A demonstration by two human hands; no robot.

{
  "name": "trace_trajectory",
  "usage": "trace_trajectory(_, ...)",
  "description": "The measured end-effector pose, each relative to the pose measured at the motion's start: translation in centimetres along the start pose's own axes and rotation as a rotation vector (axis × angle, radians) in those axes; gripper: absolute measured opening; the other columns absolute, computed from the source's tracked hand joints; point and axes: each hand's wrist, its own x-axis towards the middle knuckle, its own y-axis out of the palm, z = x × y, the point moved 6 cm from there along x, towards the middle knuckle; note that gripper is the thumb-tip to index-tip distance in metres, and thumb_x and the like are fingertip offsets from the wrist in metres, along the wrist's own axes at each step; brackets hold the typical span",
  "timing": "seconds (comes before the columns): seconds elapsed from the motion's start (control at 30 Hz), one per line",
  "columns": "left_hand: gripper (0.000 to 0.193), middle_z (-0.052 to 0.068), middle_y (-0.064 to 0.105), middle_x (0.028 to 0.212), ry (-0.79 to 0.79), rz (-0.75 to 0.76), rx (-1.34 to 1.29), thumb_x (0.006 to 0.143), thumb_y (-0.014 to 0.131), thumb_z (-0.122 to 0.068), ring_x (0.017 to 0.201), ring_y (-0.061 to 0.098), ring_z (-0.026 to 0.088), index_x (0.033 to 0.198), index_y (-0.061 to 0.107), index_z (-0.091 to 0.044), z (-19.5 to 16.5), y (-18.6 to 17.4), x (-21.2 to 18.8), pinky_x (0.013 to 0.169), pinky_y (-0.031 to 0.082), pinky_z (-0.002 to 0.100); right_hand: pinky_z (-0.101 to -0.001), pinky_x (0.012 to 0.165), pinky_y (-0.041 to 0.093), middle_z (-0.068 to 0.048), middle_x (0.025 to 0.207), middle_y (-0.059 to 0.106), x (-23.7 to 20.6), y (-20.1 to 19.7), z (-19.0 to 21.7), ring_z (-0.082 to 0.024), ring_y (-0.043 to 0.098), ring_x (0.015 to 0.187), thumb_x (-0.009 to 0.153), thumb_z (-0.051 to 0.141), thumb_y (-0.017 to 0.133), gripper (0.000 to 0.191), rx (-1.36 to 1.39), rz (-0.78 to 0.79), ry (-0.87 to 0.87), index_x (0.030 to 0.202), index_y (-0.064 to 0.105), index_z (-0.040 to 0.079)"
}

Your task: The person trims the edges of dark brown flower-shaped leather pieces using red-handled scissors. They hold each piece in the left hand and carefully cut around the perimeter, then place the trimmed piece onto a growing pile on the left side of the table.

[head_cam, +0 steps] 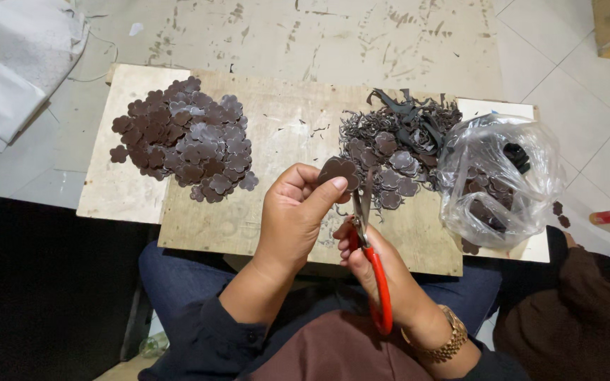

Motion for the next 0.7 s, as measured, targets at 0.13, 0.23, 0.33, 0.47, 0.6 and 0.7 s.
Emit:
trace_trajectory(0.13,0.012,0.008,0.074,0.090,0.031,-0.005,0.021,0.094,0.074,-0.007,0.081,0.068,0.010,0.096,0.063,-0.002,0.2,0.1,-0.3,0.077,0.056,0.024,-0.0308,0.090,0.051,-0.006,0.116,0.054,0.2,0.2,-0.4,-0.014,0.054,0.103,0.100,0.060,0.052,0.072,0.079,-0.003,0.004,0.138,0.047,0.000)
trace_trajectory(0.23,0.013,0.008,0.074,0.089,0.037,-0.005,0.010,0.094,0.074,-0.008,0.079,0.067,0.009,0.096,0.063,-0.002,0.4,0.4,-0.5,0.074,0.055,0.023,-0.0304,0.086,0.053,-0.006,0.110,0.054,0.2,0.2,-0.6,-0.014,0.055,0.098,0.098,0.061,0.051,0.071,0.084,-0.021,0.043,0.137,0.047,0.001)
trace_trajectory(0.33,0.013,0.007,0.074,0.088,0.041,-0.017,0.023,0.094,0.075,-0.008,0.078,0.067,0.008,0.096,0.063,-0.002,0.4,0.4,-0.5,0.073,0.055,0.022,-0.0295,0.083,0.054,-0.005,0.105,0.055,0.4,0.2,-0.4,-0.013,0.056,0.094,0.099,0.061,0.050,0.069,0.034,-0.022,0.028,0.133,0.050,0.001)
trace_trajectory(0.47,0.014,0.007,0.074,0.088,0.036,-0.040,0.035,0.093,0.077,-0.009,0.077,0.066,0.007,0.095,0.065,-0.001,0.5,0.5,-0.6,0.073,0.055,0.023,-0.0278,0.079,0.054,-0.004,0.101,0.056,0.6,0.1,-0.3,-0.012,0.057,0.090,0.099,0.061,0.048,0.067,-0.028,-0.046,0.019,0.128,0.051,0.001)
trace_trajectory(0.6,0.014,0.008,0.075,0.088,0.011,-0.070,0.041,0.092,0.077,-0.009,0.077,0.068,0.008,0.096,0.066,-0.001,0.8,0.4,-0.6,0.072,0.056,0.023,-0.0274,0.076,0.052,-0.003,0.098,0.053,0.7,0.4,-0.7,-0.011,0.053,0.085,0.102,0.058,0.048,0.059,0.049,-0.075,0.036,0.121,0.052,0.002)
trace_trajectory(0.7,0.015,0.008,0.075,0.089,0.016,-0.079,0.043,0.092,0.077,-0.010,0.078,0.069,0.009,0.097,0.066,-0.001,0.9,0.4,-0.6,0.072,0.057,0.023,-0.0262,0.072,0.050,-0.002,0.094,0.051,0.7,0.5,-1.1,-0.010,0.051,0.082,0.103,0.058,0.045,0.056,0.056,-0.095,0.046,0.113,0.052,0.003)
